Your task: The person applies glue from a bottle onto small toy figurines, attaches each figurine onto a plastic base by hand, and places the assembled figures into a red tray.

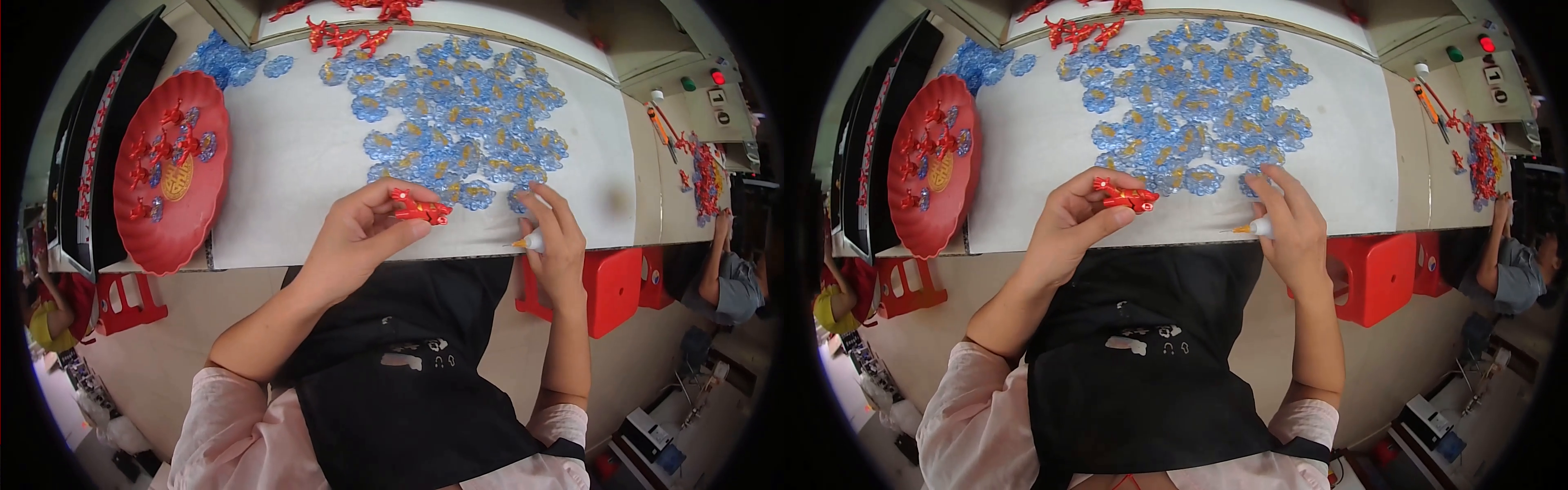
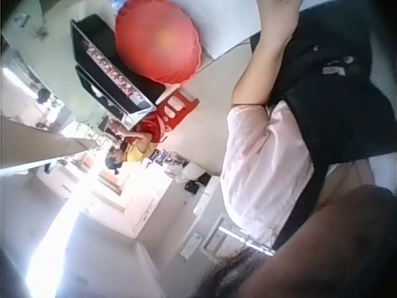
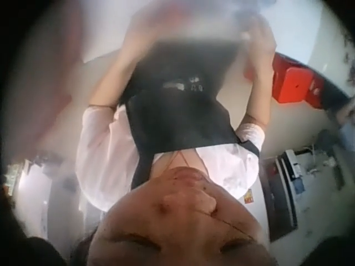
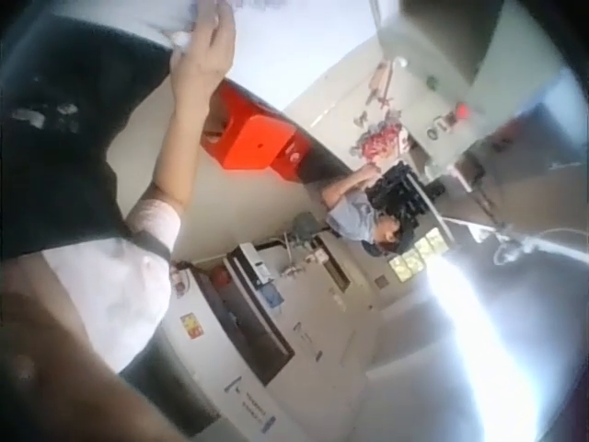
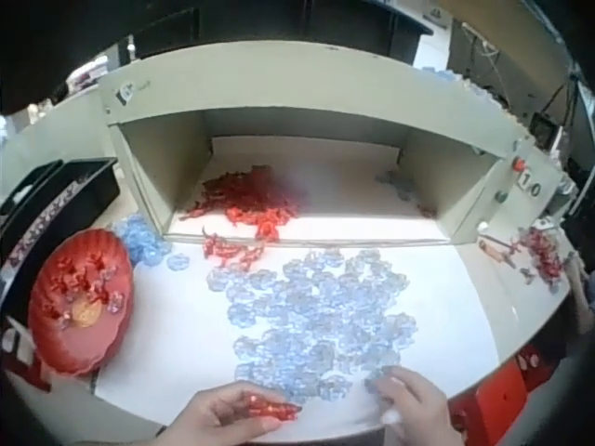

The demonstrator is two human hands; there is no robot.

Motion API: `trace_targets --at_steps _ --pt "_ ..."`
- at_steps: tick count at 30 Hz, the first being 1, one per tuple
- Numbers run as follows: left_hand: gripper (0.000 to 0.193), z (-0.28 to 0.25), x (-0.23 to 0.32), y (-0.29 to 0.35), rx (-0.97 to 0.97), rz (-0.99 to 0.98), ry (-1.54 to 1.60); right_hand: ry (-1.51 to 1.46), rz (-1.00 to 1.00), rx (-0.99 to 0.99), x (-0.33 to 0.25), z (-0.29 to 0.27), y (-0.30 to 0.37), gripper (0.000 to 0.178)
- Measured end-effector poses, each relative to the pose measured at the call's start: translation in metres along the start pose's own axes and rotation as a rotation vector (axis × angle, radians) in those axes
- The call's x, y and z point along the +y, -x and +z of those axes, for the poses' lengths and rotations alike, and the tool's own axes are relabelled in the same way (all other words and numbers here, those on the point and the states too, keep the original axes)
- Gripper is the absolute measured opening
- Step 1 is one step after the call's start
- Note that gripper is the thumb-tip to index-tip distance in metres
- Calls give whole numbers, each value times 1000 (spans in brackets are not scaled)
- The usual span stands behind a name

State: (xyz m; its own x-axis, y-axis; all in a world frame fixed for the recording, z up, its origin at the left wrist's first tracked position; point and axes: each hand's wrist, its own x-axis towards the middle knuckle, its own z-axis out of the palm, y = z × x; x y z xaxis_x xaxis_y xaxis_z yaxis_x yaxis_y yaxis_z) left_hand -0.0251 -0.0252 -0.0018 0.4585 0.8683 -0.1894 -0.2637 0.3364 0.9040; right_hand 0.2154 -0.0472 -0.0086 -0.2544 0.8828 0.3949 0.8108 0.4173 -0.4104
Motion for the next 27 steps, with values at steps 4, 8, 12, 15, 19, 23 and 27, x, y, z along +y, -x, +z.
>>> trace_targets --at_steps 4,8,12,15,19,23,27 --pt "22 -4 -1 -3 -4 -16 0 98 -30 24 2 10 14 32" --pt "22 0 -3 -6 33 -53 -2 -65 105 28 1 12 21 31" --pt "22 -2 -3 -8 34 -88 14 54 -114 -7 12 19 20 29" --pt "22 -1 -8 -5 -13 -118 72 128 -211 9 16 16 40 29" --pt "24 5 -13 -2 -90 -110 114 111 -87 57 -1 8 58 33" --pt "26 6 -12 1 -116 -139 134 -295 8 157 -16 2 49 29" --pt "26 4 -11 4 -125 -183 187 -697 80 191 -37 5 31 18"
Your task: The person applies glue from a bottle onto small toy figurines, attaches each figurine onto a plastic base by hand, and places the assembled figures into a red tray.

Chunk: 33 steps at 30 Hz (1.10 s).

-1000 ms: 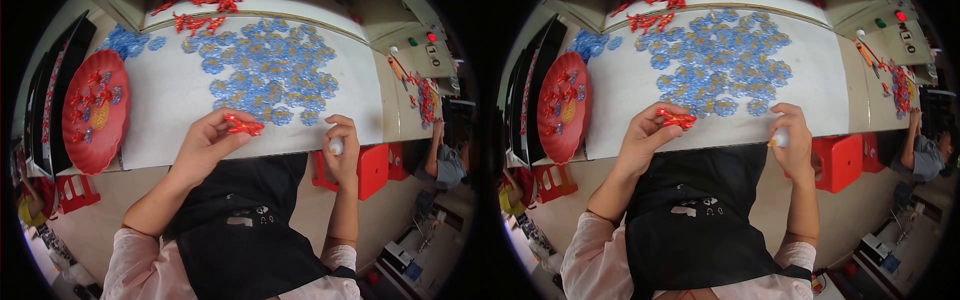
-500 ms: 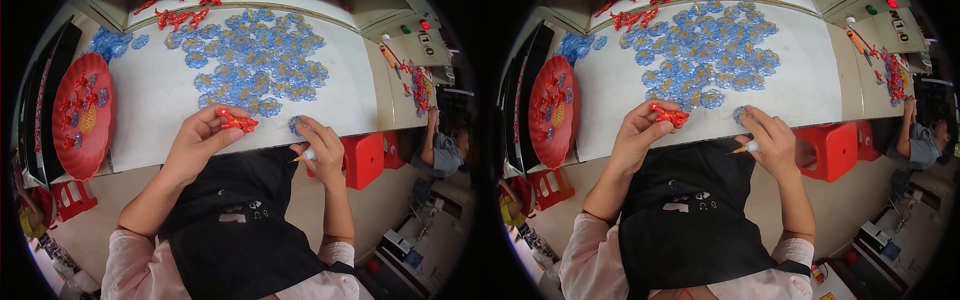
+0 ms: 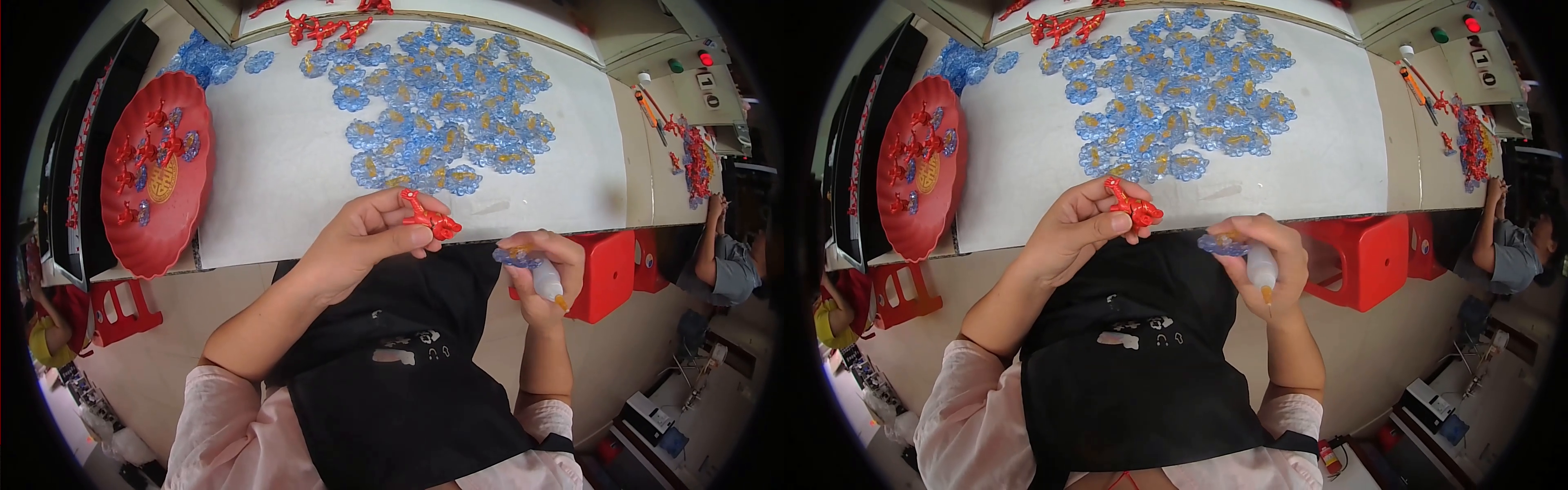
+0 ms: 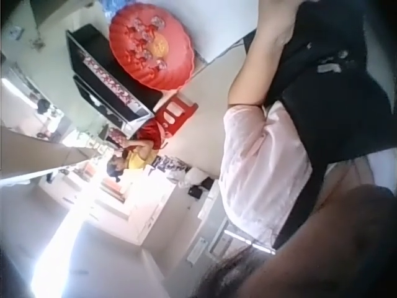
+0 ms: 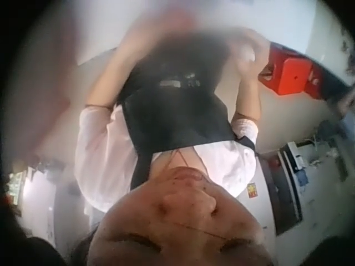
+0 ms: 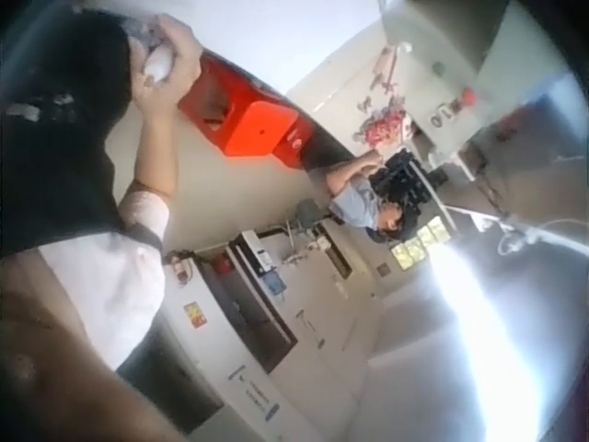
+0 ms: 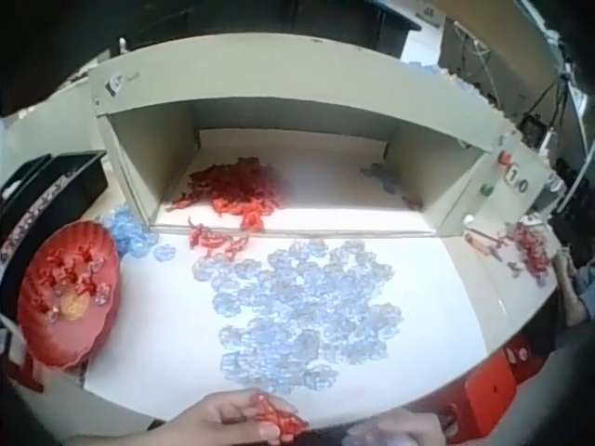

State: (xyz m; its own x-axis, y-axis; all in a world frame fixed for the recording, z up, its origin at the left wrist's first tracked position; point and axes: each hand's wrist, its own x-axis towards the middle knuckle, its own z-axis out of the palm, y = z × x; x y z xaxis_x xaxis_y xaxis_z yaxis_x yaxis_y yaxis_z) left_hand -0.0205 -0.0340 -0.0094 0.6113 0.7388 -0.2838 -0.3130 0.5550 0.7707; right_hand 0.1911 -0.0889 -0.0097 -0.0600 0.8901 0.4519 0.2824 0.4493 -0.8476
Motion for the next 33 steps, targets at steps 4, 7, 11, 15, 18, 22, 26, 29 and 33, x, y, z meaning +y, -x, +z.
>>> trace_targets --at_steps 4,7,11,15,18,22,26,29,33 --pt "26 2 1 3 -32 -55 58 -229 -51 -178 5 -2 -11 24" --pt "26 1 3 5 -52 -72 80 -449 136 47 -3 16 -9 26" --pt "27 -2 5 5 -69 -83 95 -412 90 -56 1 15 -15 22" --pt "28 -4 5 4 -82 -102 100 -286 20 -107 4 17 -16 19" --pt "28 -4 5 5 -97 -132 108 -177 -29 -147 4 18 -18 21" --pt "27 -5 4 6 -89 -129 119 -100 -80 -191 3 20 -21 27" --pt "26 -8 4 5 -107 -146 85 -33 -79 -214 -2 21 -25 29" --pt "25 -10 6 6 -105 -163 49 44 -120 -267 -2 19 -28 28" --pt "24 -12 6 5 -118 -187 39 153 -132 -312 -9 17 -31 24"
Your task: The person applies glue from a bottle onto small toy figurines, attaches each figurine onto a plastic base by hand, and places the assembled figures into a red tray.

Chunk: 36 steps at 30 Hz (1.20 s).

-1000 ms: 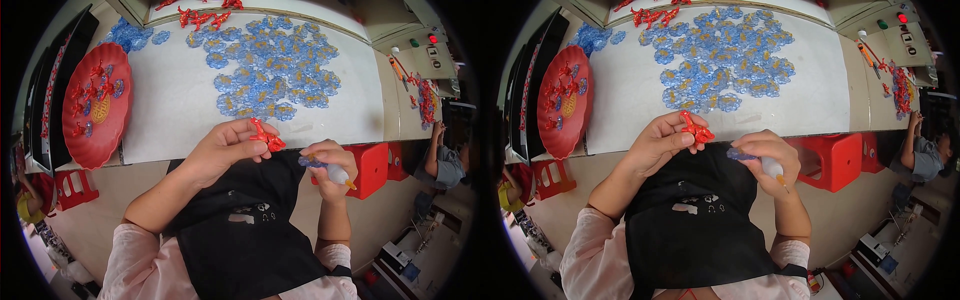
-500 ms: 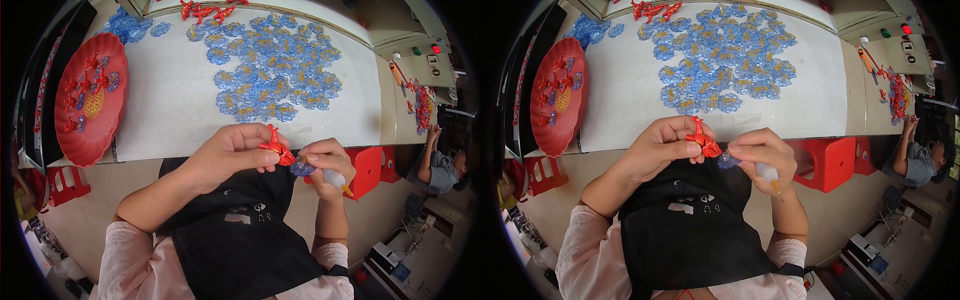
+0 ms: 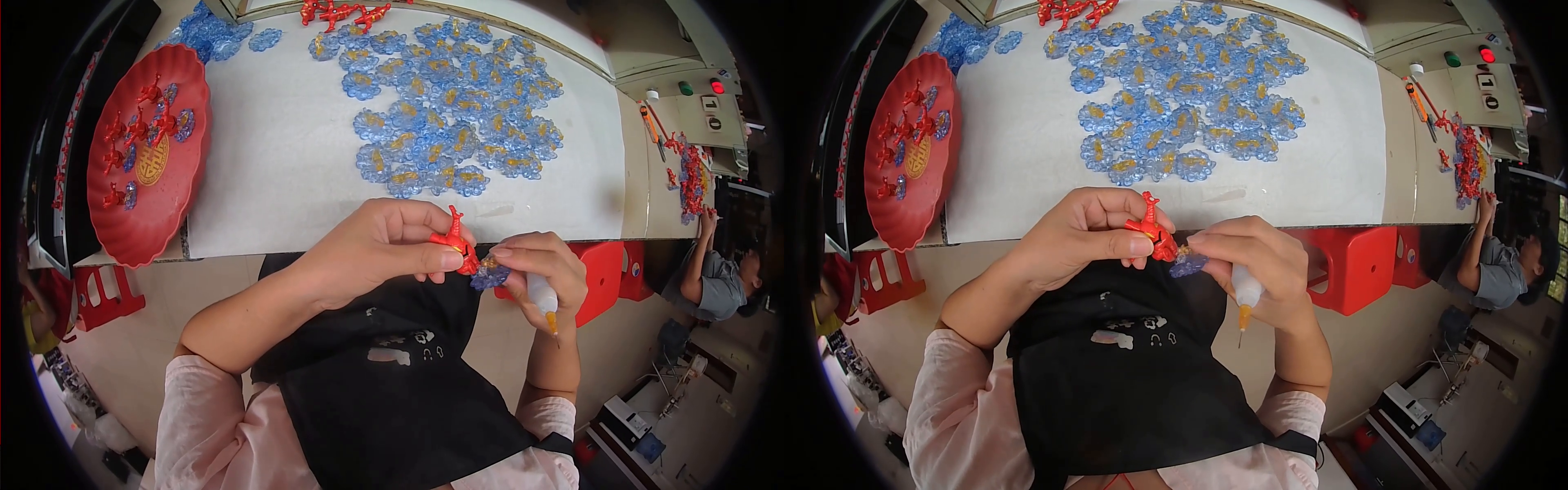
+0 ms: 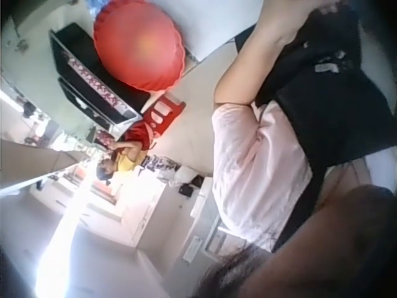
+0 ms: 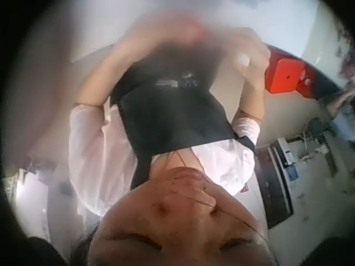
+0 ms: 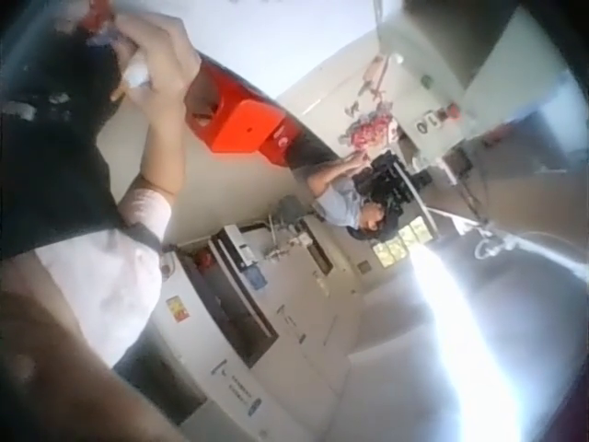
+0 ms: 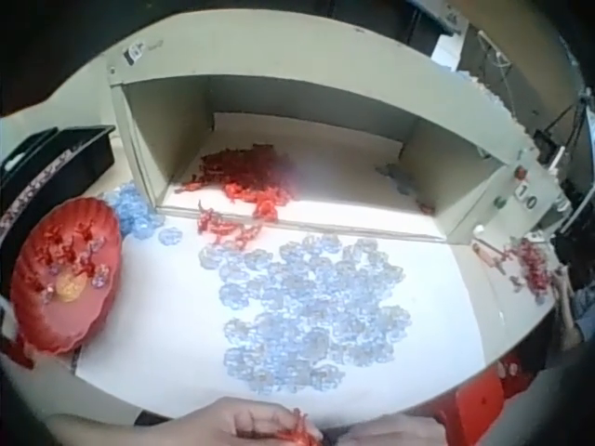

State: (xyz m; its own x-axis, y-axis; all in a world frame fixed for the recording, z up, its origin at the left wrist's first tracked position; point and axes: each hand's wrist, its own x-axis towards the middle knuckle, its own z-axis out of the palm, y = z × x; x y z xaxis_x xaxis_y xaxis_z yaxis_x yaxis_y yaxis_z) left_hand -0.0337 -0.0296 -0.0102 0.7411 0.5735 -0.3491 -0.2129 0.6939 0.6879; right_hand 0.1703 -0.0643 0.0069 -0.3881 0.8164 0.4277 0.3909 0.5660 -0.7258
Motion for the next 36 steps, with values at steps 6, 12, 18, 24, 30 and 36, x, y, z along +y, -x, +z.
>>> trace_targets --at_steps 6,12,18,24,30,36 --pt "27 -1 6 -3 -16 -60 -56 72 -61 -46 2 -3 -2 24" --pt "27 -3 8 -4 -27 -106 -79 94 -72 -166 -2 -7 -12 26" --pt "28 -3 10 -4 -19 -113 -83 85 -81 -263 -8 -12 -21 26" --pt "25 1 9 -5 -15 -120 -38 128 -73 -326 -14 -17 -24 27" --pt "21 1 5 -7 -18 -127 -60 146 -125 -379 -13 -18 -25 25" --pt "19 3 0 -8 -5 -126 -19 152 -93 -374 -10 -18 -22 26"
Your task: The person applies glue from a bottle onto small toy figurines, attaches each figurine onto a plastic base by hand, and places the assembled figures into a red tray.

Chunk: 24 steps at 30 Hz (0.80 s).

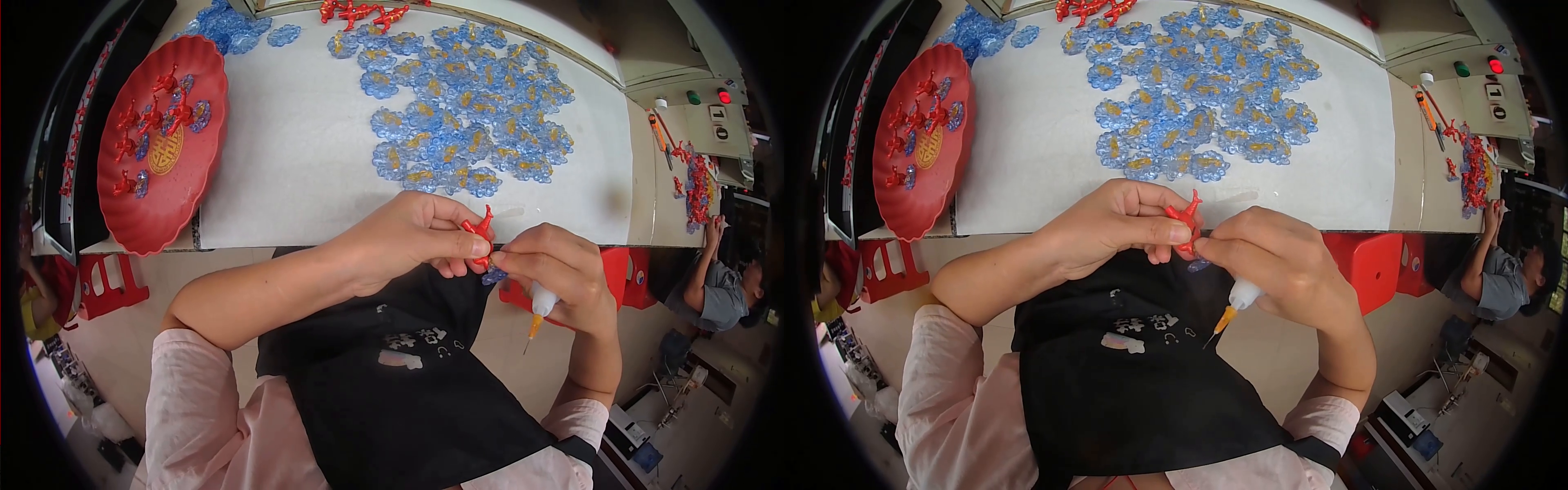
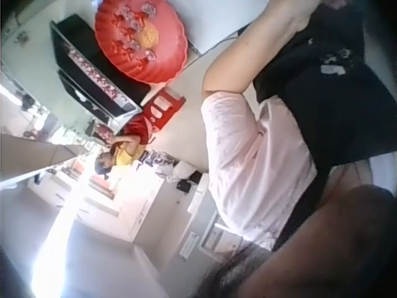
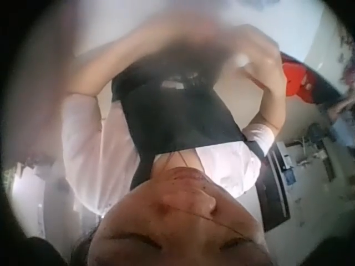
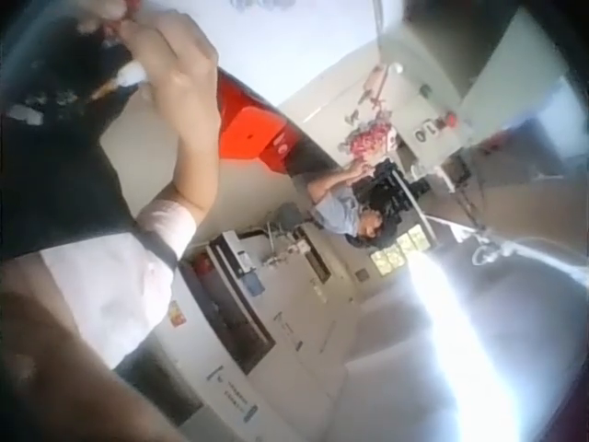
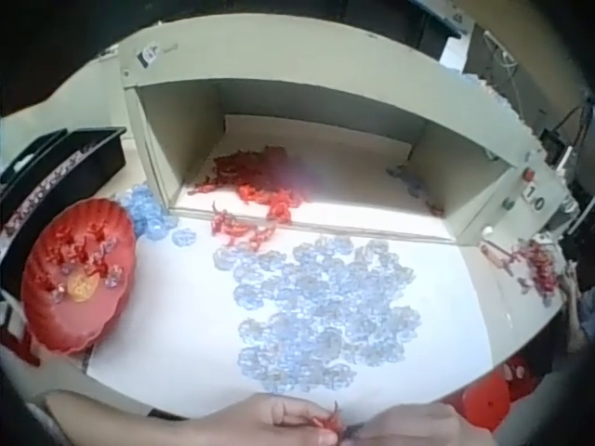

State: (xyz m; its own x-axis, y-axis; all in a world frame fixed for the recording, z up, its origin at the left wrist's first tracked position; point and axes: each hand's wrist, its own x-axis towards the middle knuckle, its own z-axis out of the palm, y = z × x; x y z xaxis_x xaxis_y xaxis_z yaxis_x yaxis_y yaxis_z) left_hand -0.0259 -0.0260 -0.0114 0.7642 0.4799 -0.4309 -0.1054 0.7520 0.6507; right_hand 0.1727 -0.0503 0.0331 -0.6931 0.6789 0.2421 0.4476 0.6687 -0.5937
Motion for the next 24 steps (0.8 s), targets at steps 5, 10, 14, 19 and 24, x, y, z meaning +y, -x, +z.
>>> trace_targets --at_steps 5,10,14,19,24 --pt "25 -2 4 7 -32 -14 -51 -88 71 84 -1 10 1 26" --pt "26 -7 0 14 7 -5 -83 -110 49 87 -3 20 -4 24" --pt "23 -6 -2 19 79 -13 -122 -86 22 77 -4 27 -7 25" --pt "20 -3 -5 20 141 25 -79 -47 -7 106 -3 32 -8 25" --pt "21 -6 -8 21 144 20 -69 -55 3 76 -5 33 -9 24"
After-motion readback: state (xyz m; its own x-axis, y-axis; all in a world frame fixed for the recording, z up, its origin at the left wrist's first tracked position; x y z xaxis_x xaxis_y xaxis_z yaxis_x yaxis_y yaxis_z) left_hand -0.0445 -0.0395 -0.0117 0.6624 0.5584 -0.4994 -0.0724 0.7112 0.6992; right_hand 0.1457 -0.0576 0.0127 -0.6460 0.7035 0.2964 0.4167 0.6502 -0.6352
